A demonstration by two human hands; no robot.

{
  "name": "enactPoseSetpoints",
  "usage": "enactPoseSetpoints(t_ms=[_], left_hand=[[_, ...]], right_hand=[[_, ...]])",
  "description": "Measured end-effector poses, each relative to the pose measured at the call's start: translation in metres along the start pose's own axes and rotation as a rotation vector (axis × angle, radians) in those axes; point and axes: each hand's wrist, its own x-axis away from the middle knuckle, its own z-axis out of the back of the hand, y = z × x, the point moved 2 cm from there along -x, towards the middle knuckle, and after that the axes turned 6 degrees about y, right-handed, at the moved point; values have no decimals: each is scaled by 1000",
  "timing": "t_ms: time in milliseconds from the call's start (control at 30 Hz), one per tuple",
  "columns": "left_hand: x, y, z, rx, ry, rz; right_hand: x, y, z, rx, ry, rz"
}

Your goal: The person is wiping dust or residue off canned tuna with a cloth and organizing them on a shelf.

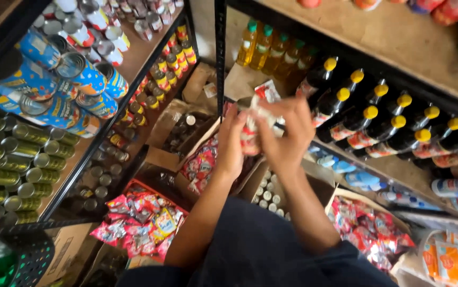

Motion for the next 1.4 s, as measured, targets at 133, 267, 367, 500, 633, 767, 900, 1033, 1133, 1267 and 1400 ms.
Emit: enactPoseSetpoints(t_ms=[133,267,367,500,633,767,900,1033,1133,1267,1400], left_hand=[[7,15,3,238,210,67],[5,41,-4,118,166,2],[14,33,-2,-22,76,-12],[10,29,0,93,-32,-39],[3,33,7,231,96,93],[9,19,-7,4,37,22],[18,33,-23,-53,-40,9],[12,50,-20,59,45,95],[2,35,-15,147,16,68],[13,18,-26,15,-103,-46],[2,-1,-21,111,-89,-43]], right_hand=[[37,-21,-6,-89,-76,-111],[32,-2,-7,-88,-102,-42],[6,0,-2,-53,-32,-2],[17,-8,-3,-41,-18,-2],[48,-22,-4,-74,-87,-36],[18,-13,4,-67,-52,-4],[3,-7,10,-42,17,-19],[46,-14,14,-16,-14,-31],[44,-6,17,-66,-47,-109],[15,4,27,16,38,-58],[39,-3,23,-17,23,-66]])
